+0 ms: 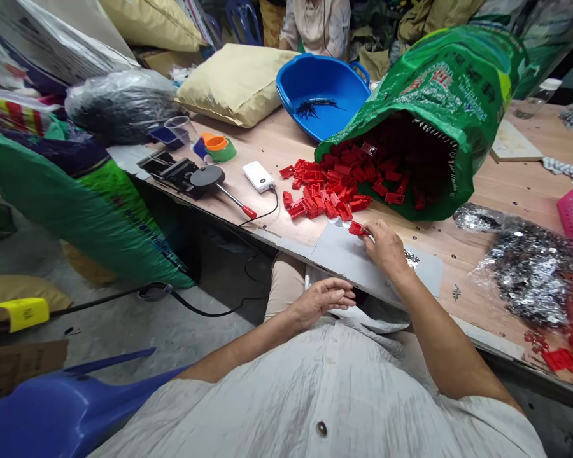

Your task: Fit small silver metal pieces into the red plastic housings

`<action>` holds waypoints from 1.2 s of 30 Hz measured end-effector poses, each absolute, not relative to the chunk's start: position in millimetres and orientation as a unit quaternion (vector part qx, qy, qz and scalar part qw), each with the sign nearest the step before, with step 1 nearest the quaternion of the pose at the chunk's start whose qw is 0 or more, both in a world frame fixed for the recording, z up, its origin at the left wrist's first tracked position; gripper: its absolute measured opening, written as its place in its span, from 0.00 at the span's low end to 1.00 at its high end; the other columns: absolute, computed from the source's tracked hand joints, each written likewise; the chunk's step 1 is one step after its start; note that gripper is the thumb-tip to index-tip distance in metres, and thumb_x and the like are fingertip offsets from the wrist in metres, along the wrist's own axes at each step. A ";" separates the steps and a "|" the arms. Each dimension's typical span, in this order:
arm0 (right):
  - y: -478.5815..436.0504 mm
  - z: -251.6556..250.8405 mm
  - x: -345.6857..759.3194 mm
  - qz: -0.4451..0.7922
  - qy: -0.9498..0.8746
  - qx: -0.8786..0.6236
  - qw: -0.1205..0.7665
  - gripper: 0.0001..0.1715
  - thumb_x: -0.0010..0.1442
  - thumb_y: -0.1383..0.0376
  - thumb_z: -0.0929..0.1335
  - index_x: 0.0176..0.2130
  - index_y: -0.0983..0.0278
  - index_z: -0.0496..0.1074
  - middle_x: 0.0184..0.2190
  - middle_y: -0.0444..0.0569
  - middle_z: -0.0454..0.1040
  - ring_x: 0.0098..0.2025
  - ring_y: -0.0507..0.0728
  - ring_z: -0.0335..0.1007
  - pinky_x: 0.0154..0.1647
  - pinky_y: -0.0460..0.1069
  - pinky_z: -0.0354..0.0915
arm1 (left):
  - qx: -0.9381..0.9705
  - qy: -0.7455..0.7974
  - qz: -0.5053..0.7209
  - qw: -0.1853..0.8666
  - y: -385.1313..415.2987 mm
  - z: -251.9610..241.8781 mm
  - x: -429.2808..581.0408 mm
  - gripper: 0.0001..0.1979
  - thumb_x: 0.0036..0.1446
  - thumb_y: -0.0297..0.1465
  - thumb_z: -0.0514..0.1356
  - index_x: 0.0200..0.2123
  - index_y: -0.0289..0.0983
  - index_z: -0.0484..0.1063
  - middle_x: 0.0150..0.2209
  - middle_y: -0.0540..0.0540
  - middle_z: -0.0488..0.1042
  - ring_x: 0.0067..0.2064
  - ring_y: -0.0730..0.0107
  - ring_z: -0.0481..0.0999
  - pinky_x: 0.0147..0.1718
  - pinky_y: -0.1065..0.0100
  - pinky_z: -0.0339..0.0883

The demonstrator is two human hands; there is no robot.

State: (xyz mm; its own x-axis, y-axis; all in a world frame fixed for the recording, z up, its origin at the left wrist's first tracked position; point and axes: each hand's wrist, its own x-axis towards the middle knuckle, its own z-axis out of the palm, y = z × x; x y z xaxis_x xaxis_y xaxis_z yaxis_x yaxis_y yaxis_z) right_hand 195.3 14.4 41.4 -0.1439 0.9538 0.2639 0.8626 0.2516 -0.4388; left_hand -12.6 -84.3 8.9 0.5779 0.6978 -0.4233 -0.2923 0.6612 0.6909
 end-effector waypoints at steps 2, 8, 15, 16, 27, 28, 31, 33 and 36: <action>-9.4 46.3 190.5 0.145 -0.745 -0.580 0.295 0.07 0.62 0.62 0.68 0.40 0.61 0.74 0.35 0.48 0.72 0.34 0.56 0.67 0.36 0.50 0.61 | 0.305 0.351 0.352 0.812 -78.6 18.1 -8.6 0.29 0.47 0.39 0.72 0.51 0.36 0.70 0.45 0.40 0.76 0.41 0.63 0.80 0.41 0.65 0.71; -71.7 53.7 175.3 0.268 -0.740 -0.536 0.306 0.05 0.63 0.64 0.66 0.37 0.60 0.74 0.33 0.46 0.74 0.33 0.55 0.68 0.36 0.49 0.62 | 0.361 0.374 0.427 0.740 -67.5 29.0 7.0 0.35 0.45 0.35 0.72 0.57 0.43 0.65 0.47 0.46 0.73 0.42 0.68 0.77 0.39 0.66 0.75; -105.4 48.0 203.1 0.293 -0.693 -0.573 0.326 0.13 0.64 0.59 0.66 0.45 0.59 0.75 0.41 0.50 0.78 0.38 0.56 0.72 0.38 0.50 0.67 | 0.318 0.349 0.378 0.797 -78.8 23.9 14.5 0.26 0.49 0.36 0.70 0.50 0.38 0.67 0.41 0.45 0.77 0.42 0.62 0.79 0.42 0.57 0.75; -108.9 46.2 215.7 0.285 -0.669 -0.599 0.334 0.13 0.64 0.57 0.66 0.45 0.60 0.75 0.41 0.50 0.78 0.37 0.56 0.72 0.36 0.50 0.67 | 0.310 0.346 0.374 0.803 -79.5 24.1 13.8 0.26 0.50 0.36 0.70 0.50 0.38 0.67 0.41 0.44 0.77 0.43 0.60 0.79 0.44 0.55 0.75; -138.7 18.6 353.0 0.021 -0.544 -0.800 0.252 0.15 0.60 0.60 0.65 0.42 0.62 0.77 0.42 0.54 0.79 0.43 0.63 0.74 0.45 0.56 0.66 | 0.212 0.291 0.338 0.870 -78.0 27.3 12.0 0.27 0.56 0.33 0.66 0.58 0.37 0.67 0.47 0.41 0.78 0.48 0.58 0.80 0.55 0.56 0.68; -137.7 16.3 354.5 0.021 -0.550 -0.798 0.245 0.15 0.59 0.61 0.65 0.42 0.62 0.77 0.42 0.54 0.79 0.43 0.62 0.73 0.45 0.55 0.65 | 0.208 0.292 0.337 0.871 -78.2 27.8 12.4 0.26 0.56 0.33 0.66 0.57 0.37 0.67 0.47 0.41 0.78 0.48 0.58 0.80 0.54 0.56 0.68; -132.2 9.8 355.0 0.022 -0.555 -0.799 0.229 0.15 0.60 0.60 0.64 0.42 0.62 0.77 0.41 0.53 0.80 0.42 0.62 0.73 0.44 0.55 0.65 | 0.204 0.298 0.337 0.870 -78.4 29.1 11.8 0.25 0.56 0.32 0.66 0.57 0.37 0.68 0.47 0.42 0.78 0.47 0.59 0.80 0.55 0.56 0.69; -129.2 6.5 355.4 0.022 -0.550 -0.806 0.218 0.15 0.59 0.60 0.65 0.41 0.62 0.77 0.40 0.52 0.80 0.41 0.62 0.74 0.43 0.54 0.65 | 0.204 0.302 0.339 0.868 -78.3 29.4 10.2 0.25 0.55 0.30 0.66 0.56 0.37 0.68 0.47 0.42 0.78 0.46 0.60 0.80 0.55 0.57 0.69; -128.1 3.6 357.2 0.027 -0.543 -0.812 0.214 0.14 0.59 0.59 0.65 0.39 0.61 0.78 0.37 0.52 0.80 0.38 0.61 0.73 0.40 0.54 0.65 | 0.204 0.307 0.343 0.864 -77.9 28.5 7.8 0.25 0.54 0.28 0.67 0.56 0.37 0.69 0.45 0.43 0.78 0.45 0.61 0.81 0.55 0.57 0.69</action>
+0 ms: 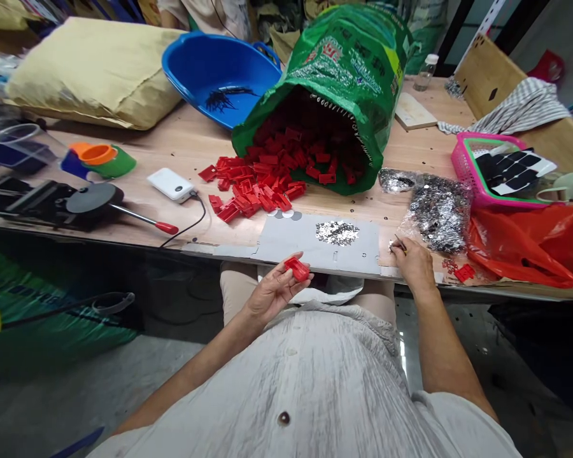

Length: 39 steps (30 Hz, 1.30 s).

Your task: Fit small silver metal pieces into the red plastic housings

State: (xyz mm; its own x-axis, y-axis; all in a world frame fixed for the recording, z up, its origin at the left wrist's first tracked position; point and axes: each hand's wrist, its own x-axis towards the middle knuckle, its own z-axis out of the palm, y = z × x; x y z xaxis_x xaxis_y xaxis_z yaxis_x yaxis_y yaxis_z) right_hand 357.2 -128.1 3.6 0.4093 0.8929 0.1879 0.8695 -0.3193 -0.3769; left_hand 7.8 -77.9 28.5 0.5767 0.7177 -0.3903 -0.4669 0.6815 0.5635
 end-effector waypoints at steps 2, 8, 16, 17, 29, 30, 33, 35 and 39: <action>-129.0 2.5 358.4 0.034 -0.540 -0.811 0.223 0.14 0.59 0.59 0.65 0.39 0.60 0.78 0.37 0.51 0.80 0.38 0.61 0.74 0.40 0.54 0.65 | 0.205 0.309 0.344 0.863 -77.7 27.3 7.0 0.26 0.54 0.28 0.67 0.56 0.37 0.69 0.44 0.43 0.78 0.45 0.61 0.81 0.55 0.57 0.69; -131.8 1.4 360.1 0.045 -0.539 -0.808 0.232 0.14 0.59 0.58 0.65 0.38 0.61 0.77 0.38 0.51 0.80 0.39 0.61 0.74 0.42 0.54 0.65 | 0.207 0.310 0.336 0.865 -78.1 24.7 8.1 0.28 0.54 0.27 0.67 0.58 0.37 0.67 0.42 0.44 0.78 0.45 0.61 0.81 0.53 0.59 0.70; -140.9 16.1 360.8 0.062 -0.535 -0.805 0.248 0.14 0.60 0.57 0.64 0.36 0.60 0.77 0.37 0.50 0.80 0.37 0.60 0.73 0.40 0.53 0.64 | 0.219 0.324 0.336 0.857 -78.1 24.9 5.4 0.29 0.54 0.28 0.67 0.59 0.37 0.66 0.41 0.44 0.78 0.44 0.63 0.81 0.51 0.60 0.71; -142.1 17.8 360.9 0.059 -0.531 -0.809 0.244 0.14 0.60 0.57 0.64 0.37 0.60 0.76 0.36 0.50 0.80 0.36 0.60 0.73 0.39 0.53 0.64 | 0.223 0.324 0.337 0.855 -78.2 25.4 5.6 0.29 0.54 0.29 0.67 0.58 0.37 0.66 0.40 0.44 0.78 0.44 0.63 0.81 0.51 0.60 0.71; -133.7 40.1 293.3 0.219 -0.543 -0.714 0.384 0.14 0.58 0.53 0.69 0.36 0.60 0.72 0.31 0.46 0.74 0.31 0.55 0.67 0.34 0.49 0.62 | 0.436 0.364 0.466 0.678 -83.6 35.8 17.9 0.23 0.46 0.32 0.71 0.47 0.39 0.73 0.39 0.47 0.77 0.41 0.67 0.77 0.48 0.66 0.69; -133.2 44.2 281.0 0.236 -0.552 -0.700 0.387 0.13 0.59 0.53 0.69 0.35 0.60 0.73 0.31 0.46 0.74 0.32 0.54 0.67 0.35 0.49 0.63 | 0.452 0.368 0.465 0.666 -84.2 36.1 17.2 0.23 0.47 0.32 0.71 0.48 0.39 0.73 0.39 0.47 0.77 0.42 0.67 0.76 0.48 0.65 0.69; -132.4 55.6 247.8 0.282 -0.568 -0.669 0.387 0.13 0.60 0.54 0.68 0.36 0.60 0.74 0.32 0.46 0.75 0.31 0.54 0.67 0.32 0.48 0.62 | 0.486 0.379 0.464 0.637 -85.8 37.5 14.8 0.22 0.50 0.33 0.70 0.49 0.39 0.73 0.42 0.46 0.76 0.43 0.66 0.76 0.49 0.66 0.68; -131.2 61.0 231.4 0.294 -0.580 -0.655 0.385 0.12 0.61 0.54 0.68 0.37 0.60 0.74 0.31 0.46 0.76 0.30 0.53 0.66 0.31 0.47 0.62 | 0.498 0.386 0.459 0.627 -85.7 38.9 13.9 0.22 0.50 0.33 0.69 0.49 0.39 0.73 0.44 0.46 0.76 0.44 0.66 0.75 0.51 0.66 0.67; -124.5 64.7 211.8 0.294 -0.607 -0.626 0.390 0.11 0.62 0.56 0.67 0.37 0.60 0.75 0.29 0.45 0.76 0.27 0.52 0.65 0.28 0.47 0.62 | 0.413 0.361 0.432 0.716 -82.2 43.5 13.8 0.29 0.49 0.35 0.70 0.55 0.40 0.70 0.40 0.47 0.75 0.40 0.68 0.76 0.45 0.67 0.69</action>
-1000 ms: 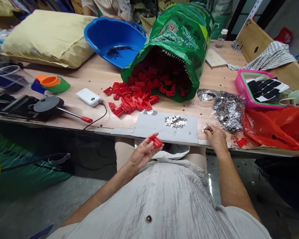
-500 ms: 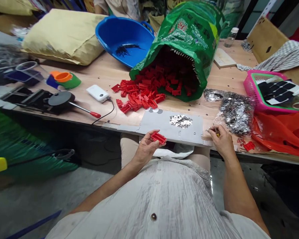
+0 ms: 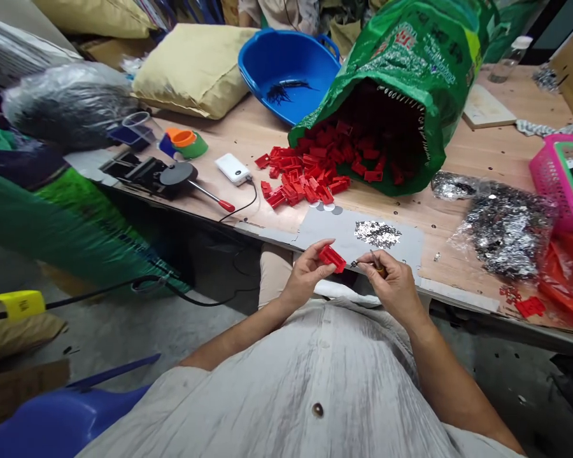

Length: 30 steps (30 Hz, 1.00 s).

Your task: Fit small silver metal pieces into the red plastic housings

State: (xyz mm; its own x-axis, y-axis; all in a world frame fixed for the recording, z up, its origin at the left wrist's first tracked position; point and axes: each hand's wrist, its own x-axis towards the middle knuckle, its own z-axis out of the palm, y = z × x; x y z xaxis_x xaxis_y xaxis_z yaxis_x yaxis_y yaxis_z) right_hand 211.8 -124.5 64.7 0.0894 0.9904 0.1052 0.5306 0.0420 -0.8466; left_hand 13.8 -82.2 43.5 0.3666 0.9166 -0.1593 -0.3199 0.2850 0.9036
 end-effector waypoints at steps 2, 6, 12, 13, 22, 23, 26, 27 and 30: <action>-119.6 63.8 206.0 0.291 -0.617 -0.612 0.401 0.11 0.62 0.56 0.67 0.38 0.60 0.75 0.28 0.44 0.75 0.25 0.51 0.65 0.27 0.47 0.62 | 0.332 0.317 0.393 0.797 -80.2 46.1 13.2 0.31 0.51 0.38 0.69 0.58 0.40 0.67 0.37 0.48 0.74 0.36 0.69 0.77 0.40 0.66 0.71; -110.7 61.0 198.0 0.261 -0.648 -0.573 0.429 0.09 0.63 0.59 0.67 0.39 0.60 0.75 0.30 0.45 0.78 0.26 0.51 0.69 0.29 0.47 0.66 | 0.251 0.258 0.327 0.874 -79.4 48.8 10.4 0.29 0.55 0.42 0.65 0.57 0.36 0.68 0.32 0.47 0.73 0.31 0.68 0.77 0.33 0.68 0.69; -104.8 59.3 193.6 0.194 -0.719 -0.495 0.448 0.05 0.65 0.66 0.67 0.40 0.59 0.74 0.36 0.47 0.79 0.37 0.55 0.75 0.38 0.50 0.70 | 0.219 0.227 0.303 0.899 -81.4 46.2 8.7 0.27 0.56 0.40 0.64 0.56 0.35 0.69 0.31 0.46 0.73 0.28 0.70 0.76 0.28 0.70 0.67; -104.5 59.2 193.8 0.188 -0.729 -0.483 0.446 0.06 0.65 0.67 0.67 0.41 0.59 0.74 0.37 0.47 0.79 0.38 0.55 0.76 0.39 0.51 0.71 | 0.217 0.228 0.300 0.901 -81.6 45.9 8.8 0.27 0.57 0.40 0.64 0.57 0.35 0.69 0.31 0.46 0.73 0.28 0.70 0.76 0.28 0.70 0.66; -105.6 61.5 196.9 0.170 -0.761 -0.450 0.436 0.08 0.64 0.70 0.67 0.42 0.59 0.74 0.36 0.48 0.79 0.38 0.56 0.76 0.39 0.52 0.72 | 0.198 0.238 0.289 0.906 -84.4 45.3 12.6 0.22 0.54 0.40 0.67 0.48 0.35 0.73 0.28 0.49 0.71 0.25 0.73 0.73 0.24 0.72 0.66; -105.6 61.6 197.1 0.170 -0.763 -0.448 0.433 0.09 0.64 0.70 0.67 0.42 0.59 0.74 0.36 0.49 0.79 0.38 0.56 0.76 0.39 0.52 0.72 | 0.196 0.240 0.288 0.906 -84.8 45.4 13.1 0.21 0.54 0.40 0.67 0.47 0.34 0.74 0.27 0.49 0.70 0.25 0.73 0.73 0.23 0.72 0.66; -105.5 61.3 197.7 0.164 -0.775 -0.440 0.423 0.10 0.64 0.71 0.67 0.43 0.59 0.74 0.37 0.49 0.79 0.39 0.56 0.76 0.40 0.52 0.72 | 0.188 0.242 0.283 0.909 -85.3 45.9 13.9 0.18 0.55 0.39 0.66 0.45 0.34 0.73 0.27 0.49 0.70 0.25 0.74 0.73 0.23 0.73 0.65; -105.4 61.0 198.1 0.162 -0.779 -0.436 0.421 0.10 0.64 0.71 0.67 0.44 0.59 0.73 0.38 0.49 0.79 0.39 0.56 0.76 0.41 0.52 0.72 | 0.186 0.242 0.281 0.910 -85.2 46.1 14.0 0.18 0.55 0.39 0.65 0.45 0.34 0.73 0.27 0.49 0.70 0.24 0.74 0.73 0.23 0.73 0.65; -105.2 59.8 199.4 0.156 -0.788 -0.426 0.415 0.11 0.64 0.72 0.67 0.45 0.59 0.73 0.38 0.50 0.79 0.40 0.55 0.76 0.42 0.52 0.72 | 0.185 0.243 0.281 0.910 -84.7 46.2 13.9 0.18 0.56 0.38 0.65 0.46 0.34 0.73 0.27 0.49 0.70 0.24 0.74 0.72 0.23 0.73 0.65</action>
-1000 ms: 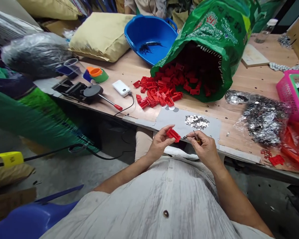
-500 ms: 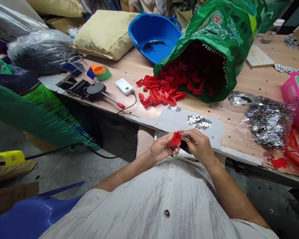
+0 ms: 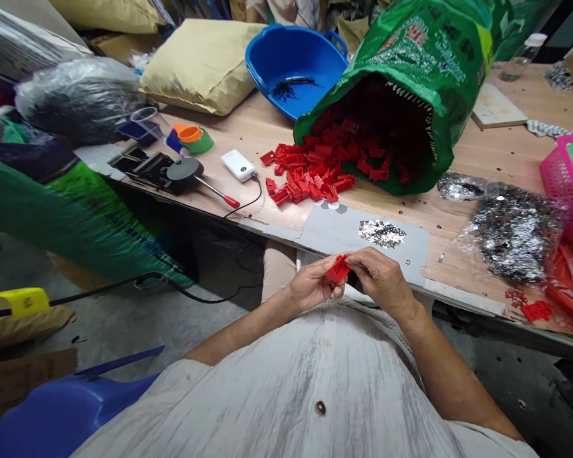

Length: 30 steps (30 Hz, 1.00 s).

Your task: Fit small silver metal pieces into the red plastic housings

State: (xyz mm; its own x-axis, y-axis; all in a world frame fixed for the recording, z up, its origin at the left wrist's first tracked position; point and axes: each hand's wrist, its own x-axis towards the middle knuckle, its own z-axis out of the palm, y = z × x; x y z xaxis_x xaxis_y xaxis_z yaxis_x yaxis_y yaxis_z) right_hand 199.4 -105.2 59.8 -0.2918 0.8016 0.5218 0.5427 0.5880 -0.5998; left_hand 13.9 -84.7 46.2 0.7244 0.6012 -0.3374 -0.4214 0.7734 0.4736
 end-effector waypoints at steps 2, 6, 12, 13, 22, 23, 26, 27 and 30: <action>-105.3 58.9 200.0 0.156 -0.793 -0.421 0.411 0.12 0.64 0.72 0.67 0.46 0.59 0.72 0.39 0.50 0.78 0.41 0.56 0.76 0.42 0.52 0.73 | 0.187 0.243 0.280 0.910 -84.5 45.6 13.9 0.18 0.56 0.38 0.65 0.46 0.34 0.73 0.26 0.49 0.70 0.23 0.74 0.72 0.22 0.73 0.65; -106.1 57.1 199.4 0.158 -0.792 -0.422 0.413 0.13 0.64 0.72 0.66 0.47 0.58 0.72 0.39 0.50 0.78 0.41 0.56 0.75 0.42 0.53 0.73 | 0.176 0.245 0.276 0.912 -85.0 43.3 14.1 0.17 0.55 0.37 0.65 0.46 0.34 0.74 0.26 0.49 0.70 0.24 0.75 0.72 0.22 0.74 0.65; -107.9 54.6 197.1 0.187 -0.773 -0.429 0.427 0.12 0.64 0.70 0.67 0.46 0.57 0.73 0.39 0.50 0.77 0.40 0.56 0.74 0.42 0.53 0.72 | 0.161 0.243 0.277 0.916 -86.3 40.4 14.4 0.19 0.55 0.36 0.65 0.48 0.35 0.74 0.27 0.48 0.71 0.24 0.75 0.72 0.23 0.74 0.65; -108.2 54.5 197.8 0.203 -0.770 -0.430 0.426 0.11 0.65 0.70 0.67 0.46 0.57 0.73 0.39 0.49 0.77 0.41 0.56 0.74 0.41 0.53 0.71 | 0.159 0.243 0.279 0.915 -86.5 40.5 14.2 0.19 0.55 0.36 0.65 0.49 0.34 0.74 0.27 0.48 0.71 0.24 0.75 0.72 0.23 0.74 0.65; -107.0 55.7 213.4 0.415 -0.617 -0.555 0.373 0.13 0.64 0.56 0.67 0.42 0.61 0.74 0.35 0.47 0.74 0.33 0.53 0.68 0.36 0.50 0.65 | 0.171 0.257 0.285 0.908 -87.2 44.7 12.1 0.25 0.58 0.36 0.63 0.58 0.41 0.68 0.30 0.49 0.71 0.26 0.76 0.72 0.23 0.75 0.66; -106.3 54.8 212.4 0.439 -0.601 -0.553 0.375 0.13 0.63 0.54 0.68 0.40 0.61 0.73 0.34 0.46 0.74 0.32 0.52 0.67 0.34 0.49 0.64 | 0.176 0.258 0.285 0.906 -87.3 44.7 12.6 0.25 0.58 0.37 0.63 0.58 0.41 0.68 0.30 0.49 0.71 0.26 0.76 0.72 0.22 0.74 0.66; -104.1 51.8 206.8 0.502 -0.573 -0.520 0.387 0.16 0.59 0.52 0.70 0.35 0.62 0.69 0.31 0.44 0.70 0.30 0.51 0.62 0.30 0.48 0.61 | 0.189 0.263 0.279 0.904 -87.7 44.5 14.0 0.23 0.58 0.37 0.63 0.56 0.41 0.69 0.30 0.49 0.71 0.24 0.77 0.71 0.22 0.74 0.65; -103.4 50.7 205.2 0.517 -0.565 -0.511 0.390 0.17 0.58 0.52 0.71 0.33 0.61 0.67 0.30 0.42 0.68 0.29 0.50 0.60 0.29 0.47 0.60 | 0.195 0.265 0.275 0.903 -87.7 44.3 14.2 0.23 0.58 0.37 0.63 0.56 0.40 0.69 0.30 0.49 0.71 0.23 0.78 0.70 0.21 0.74 0.65; -101.9 47.2 203.7 0.554 -0.553 -0.493 0.379 0.21 0.55 0.51 0.73 0.30 0.61 0.62 0.28 0.40 0.63 0.27 0.49 0.56 0.27 0.46 0.56 | 0.214 0.270 0.261 0.902 -87.6 42.4 14.1 0.26 0.56 0.36 0.64 0.57 0.40 0.68 0.30 0.50 0.71 0.21 0.79 0.68 0.19 0.74 0.62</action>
State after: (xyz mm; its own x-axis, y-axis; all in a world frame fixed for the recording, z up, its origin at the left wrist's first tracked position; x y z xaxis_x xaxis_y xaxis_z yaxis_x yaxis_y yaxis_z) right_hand 203.7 -101.9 47.2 -0.2263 0.9658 -0.1268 0.1253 -0.1002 -0.9870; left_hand 14.1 -87.6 42.4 0.7182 0.5857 -0.3757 -0.3547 0.7727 0.5264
